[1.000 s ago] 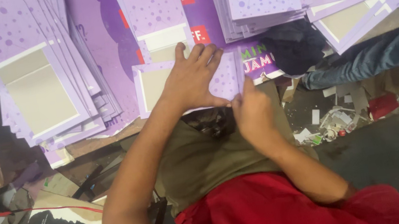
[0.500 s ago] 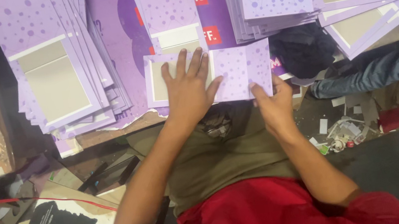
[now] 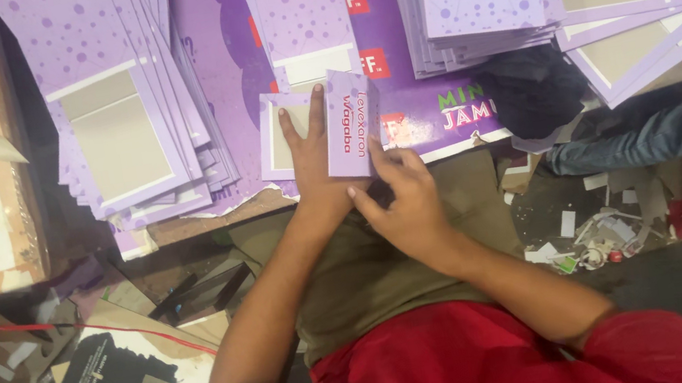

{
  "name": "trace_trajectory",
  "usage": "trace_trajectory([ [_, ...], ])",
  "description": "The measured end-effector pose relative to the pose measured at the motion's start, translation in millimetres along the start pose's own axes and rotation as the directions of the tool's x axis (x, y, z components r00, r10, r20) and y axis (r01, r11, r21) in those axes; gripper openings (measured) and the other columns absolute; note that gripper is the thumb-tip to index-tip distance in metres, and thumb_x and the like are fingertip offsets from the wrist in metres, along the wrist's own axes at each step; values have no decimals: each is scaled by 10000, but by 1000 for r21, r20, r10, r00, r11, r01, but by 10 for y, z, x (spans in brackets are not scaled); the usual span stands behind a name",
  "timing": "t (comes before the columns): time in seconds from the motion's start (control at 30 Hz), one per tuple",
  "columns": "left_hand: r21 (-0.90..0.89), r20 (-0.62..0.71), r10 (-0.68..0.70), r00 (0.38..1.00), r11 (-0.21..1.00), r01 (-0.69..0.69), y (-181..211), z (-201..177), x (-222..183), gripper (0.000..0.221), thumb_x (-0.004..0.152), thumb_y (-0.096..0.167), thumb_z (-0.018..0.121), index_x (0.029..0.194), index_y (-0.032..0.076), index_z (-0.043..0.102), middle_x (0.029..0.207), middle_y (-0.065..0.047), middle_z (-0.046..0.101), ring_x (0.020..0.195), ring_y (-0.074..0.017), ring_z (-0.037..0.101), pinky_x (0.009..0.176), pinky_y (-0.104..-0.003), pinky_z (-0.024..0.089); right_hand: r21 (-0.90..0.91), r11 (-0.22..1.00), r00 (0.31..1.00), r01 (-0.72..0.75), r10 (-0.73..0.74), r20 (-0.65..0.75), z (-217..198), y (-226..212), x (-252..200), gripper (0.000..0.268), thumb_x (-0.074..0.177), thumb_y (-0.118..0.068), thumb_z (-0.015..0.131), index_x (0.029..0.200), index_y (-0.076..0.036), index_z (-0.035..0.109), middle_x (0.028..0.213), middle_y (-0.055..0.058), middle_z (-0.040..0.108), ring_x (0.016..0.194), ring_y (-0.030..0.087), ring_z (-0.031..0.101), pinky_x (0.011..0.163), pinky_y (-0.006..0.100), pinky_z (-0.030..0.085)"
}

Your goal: The person folds purple printed paper sheets in half and stacks them on a table. They repeatedly pick up a sheet, fold it, and place it on a growing pile, occasionally using a black cloth to wipe the surface.

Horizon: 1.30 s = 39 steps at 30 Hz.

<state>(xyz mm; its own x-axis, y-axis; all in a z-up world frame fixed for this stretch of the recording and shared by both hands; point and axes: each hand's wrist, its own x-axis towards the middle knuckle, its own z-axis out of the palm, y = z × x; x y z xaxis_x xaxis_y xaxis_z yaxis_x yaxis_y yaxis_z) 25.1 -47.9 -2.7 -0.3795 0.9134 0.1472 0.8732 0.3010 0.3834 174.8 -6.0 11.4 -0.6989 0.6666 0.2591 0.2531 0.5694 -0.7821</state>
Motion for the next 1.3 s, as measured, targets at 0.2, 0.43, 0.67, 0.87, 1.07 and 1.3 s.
trace_trajectory([
  [0.2,27,-24,-50,998,998,51,52,30,-25,543,902,397,601,1406,196,595,1603,-122,419,1521,-401,269,1152,-787,66,502,802,901,-323,423,-95,56,395,-110,281,1111,-167,584,1245,62,677,1018,86,694,870,112,584,759,297,499],
  [0.43,68,-75,-68,995,995,73,86,122,-29,577,977,381,576,1523,201,526,1620,-121,423,1529,-424,245,1140,-812,66,598,737,930,-314,367,36,-68,428,-136,470,1063,-134,555,1484,73,516,1269,138,667,1101,158,627,943,297,528],
  [0.67,72,10,-13,1000,997,12,1,118,-57,738,843,430,661,1484,97,508,1571,-166,417,1536,-466,188,1124,-828,46,389,901,981,-192,158,116,110,232,-56,725,989,-128,614,1580,22,220,1582,283,386,1465,318,445,1146,345,394],
  [0.87,37,-77,-88,993,995,92,130,105,-34,563,974,360,565,1508,189,516,1606,-119,419,1520,-430,246,1145,-808,73,754,609,913,-246,407,-30,349,500,-331,565,1139,-236,390,1623,33,276,1521,253,536,1413,297,536,1196,352,432],
  [1.07,94,45,-90,995,992,86,102,62,-15,581,956,390,559,1494,181,500,1579,-124,416,1518,-439,225,1128,-799,64,127,945,950,-302,309,-40,237,359,-257,546,1048,-232,502,1539,-13,405,1127,233,699,969,278,658,850,372,544],
  [1.3,-102,-50,101,994,989,-106,100,-264,-62,883,912,571,653,1591,72,385,1630,-249,298,1524,-469,190,1157,-773,58,550,794,932,-261,357,-72,-44,275,-5,375,1136,-220,438,1293,77,605,1075,145,711,950,157,651,836,335,545],
])
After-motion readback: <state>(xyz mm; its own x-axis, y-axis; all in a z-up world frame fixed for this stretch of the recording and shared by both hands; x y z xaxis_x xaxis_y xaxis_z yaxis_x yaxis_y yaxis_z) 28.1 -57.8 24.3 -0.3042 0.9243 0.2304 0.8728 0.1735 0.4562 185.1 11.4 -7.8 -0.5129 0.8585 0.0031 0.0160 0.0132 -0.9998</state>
